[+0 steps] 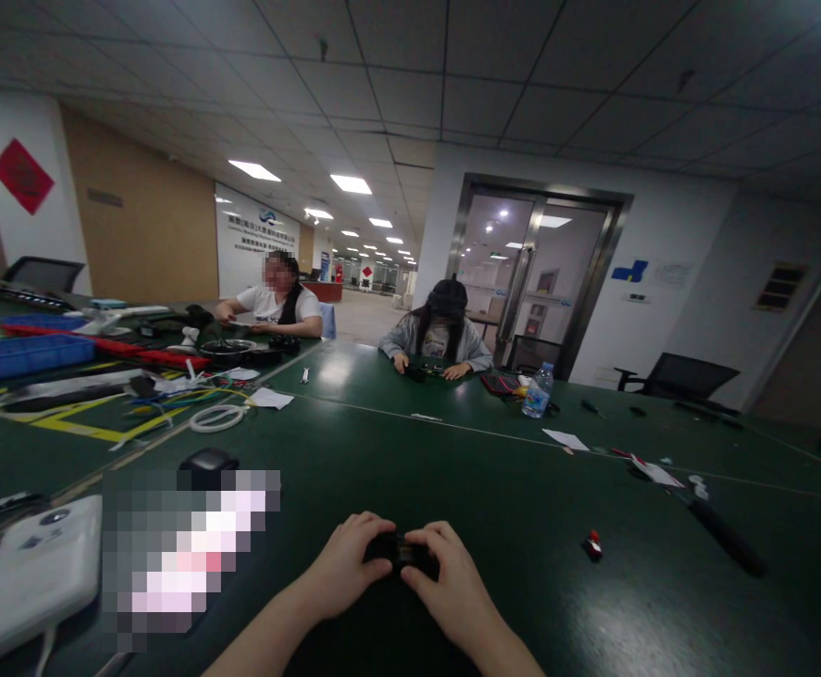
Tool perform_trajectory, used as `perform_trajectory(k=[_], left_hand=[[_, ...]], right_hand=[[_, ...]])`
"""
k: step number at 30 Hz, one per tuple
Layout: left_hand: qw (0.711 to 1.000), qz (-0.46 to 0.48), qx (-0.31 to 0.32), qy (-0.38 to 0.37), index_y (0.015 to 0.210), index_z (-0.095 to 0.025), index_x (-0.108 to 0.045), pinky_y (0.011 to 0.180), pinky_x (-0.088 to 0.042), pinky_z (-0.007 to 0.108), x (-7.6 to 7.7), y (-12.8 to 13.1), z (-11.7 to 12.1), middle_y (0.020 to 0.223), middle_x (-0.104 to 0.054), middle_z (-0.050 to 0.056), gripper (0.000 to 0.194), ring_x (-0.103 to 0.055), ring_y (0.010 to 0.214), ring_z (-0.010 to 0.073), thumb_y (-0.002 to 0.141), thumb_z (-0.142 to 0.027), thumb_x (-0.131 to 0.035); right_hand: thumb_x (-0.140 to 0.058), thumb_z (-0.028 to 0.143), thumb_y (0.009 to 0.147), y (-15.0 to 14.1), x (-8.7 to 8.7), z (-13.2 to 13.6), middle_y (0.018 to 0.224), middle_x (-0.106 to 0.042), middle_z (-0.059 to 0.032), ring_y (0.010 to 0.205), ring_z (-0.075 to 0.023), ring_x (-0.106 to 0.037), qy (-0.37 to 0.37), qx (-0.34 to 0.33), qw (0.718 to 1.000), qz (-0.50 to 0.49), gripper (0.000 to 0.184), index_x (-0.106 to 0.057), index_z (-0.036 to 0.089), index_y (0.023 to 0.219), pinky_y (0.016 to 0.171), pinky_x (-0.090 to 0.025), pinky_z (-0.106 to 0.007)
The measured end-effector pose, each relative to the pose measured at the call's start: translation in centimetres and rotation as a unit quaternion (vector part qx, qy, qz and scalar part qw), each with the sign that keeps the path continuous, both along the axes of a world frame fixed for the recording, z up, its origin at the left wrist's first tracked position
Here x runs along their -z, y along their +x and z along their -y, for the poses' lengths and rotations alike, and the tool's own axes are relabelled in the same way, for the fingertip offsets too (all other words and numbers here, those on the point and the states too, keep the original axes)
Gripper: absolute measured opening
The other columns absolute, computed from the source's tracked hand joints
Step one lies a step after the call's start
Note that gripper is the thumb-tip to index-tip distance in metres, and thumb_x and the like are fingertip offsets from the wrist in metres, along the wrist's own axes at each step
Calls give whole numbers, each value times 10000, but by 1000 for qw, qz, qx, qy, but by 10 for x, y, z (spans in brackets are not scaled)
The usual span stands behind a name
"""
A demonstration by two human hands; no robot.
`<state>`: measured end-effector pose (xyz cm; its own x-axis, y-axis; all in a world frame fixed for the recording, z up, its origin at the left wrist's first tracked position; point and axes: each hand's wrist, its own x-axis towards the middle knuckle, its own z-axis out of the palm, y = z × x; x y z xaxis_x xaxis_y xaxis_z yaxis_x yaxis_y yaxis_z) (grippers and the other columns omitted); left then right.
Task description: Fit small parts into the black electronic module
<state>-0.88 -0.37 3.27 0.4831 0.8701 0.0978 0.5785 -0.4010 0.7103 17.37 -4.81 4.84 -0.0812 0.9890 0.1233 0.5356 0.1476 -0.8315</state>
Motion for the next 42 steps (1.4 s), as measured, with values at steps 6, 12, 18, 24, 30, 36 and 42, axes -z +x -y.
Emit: perform_trajectory(k=[6,12,18,24,30,36,42], left_hand=[[1000,10,5,-6,1147,-229,-557,929,-362,340,-1,-1,1,1152,-566,44,437,-487,1071,238,712,-210,-580],[1000,29,1,-7,1153,-219,-555,927,-350,363,2,0,-1,1117,-578,57,485,-490,1055,252,671,-186,-605],[996,87,-1,-23,1134,-207,-552,920,-367,352,7,3,-1,1103,-559,52,455,-518,1021,235,685,-134,-567],[983,172,19,-54,1151,-196,-513,889,-415,325,8,4,-2,1164,-503,54,449,-544,993,202,716,-85,-512],[972,222,9,-81,1228,-185,-439,916,-408,368,7,6,-4,1190,-519,85,523,-540,1042,229,723,-75,-518],[967,238,9,-94,1234,-196,-430,927,-400,372,5,6,-3,1185,-545,79,536,-555,1035,217,726,-53,-524],[966,237,7,-101,1235,-194,-431,919,-403,364,5,5,-3,1175,-560,72,531,-559,1031,213,730,-62,-530]], right_hand=[[-673,247,636,7,11,-4,1102,-580,-24,1001,-260,-533,-9,14,999,-36,450,-607,296,1079,818,-419,-364],[-631,221,659,13,17,-11,1050,-613,-24,1020,-227,-545,-54,-14,998,-26,494,-552,267,1145,852,-403,-339],[-623,201,655,13,10,-10,1107,-587,-31,1071,-230,-516,-81,-23,996,13,539,-514,258,1180,896,-387,-346],[-588,194,701,12,10,-10,1137,-585,-21,1088,-228,-518,-54,-28,998,-26,477,-516,258,1168,897,-401,-350],[-568,197,736,10,9,-10,1156,-576,-27,1070,-222,-532,-32,-17,998,-48,450,-503,242,1180,894,-413,-346],[-565,186,735,9,6,-8,1150,-578,-30,1054,-225,-543,-34,-12,998,-50,441,-510,235,1170,895,-418,-355],[-583,181,714,10,15,-12,1141,-589,-27,1079,-225,-532,-12,-12,998,-59,458,-514,239,1163,899,-414,-346]])
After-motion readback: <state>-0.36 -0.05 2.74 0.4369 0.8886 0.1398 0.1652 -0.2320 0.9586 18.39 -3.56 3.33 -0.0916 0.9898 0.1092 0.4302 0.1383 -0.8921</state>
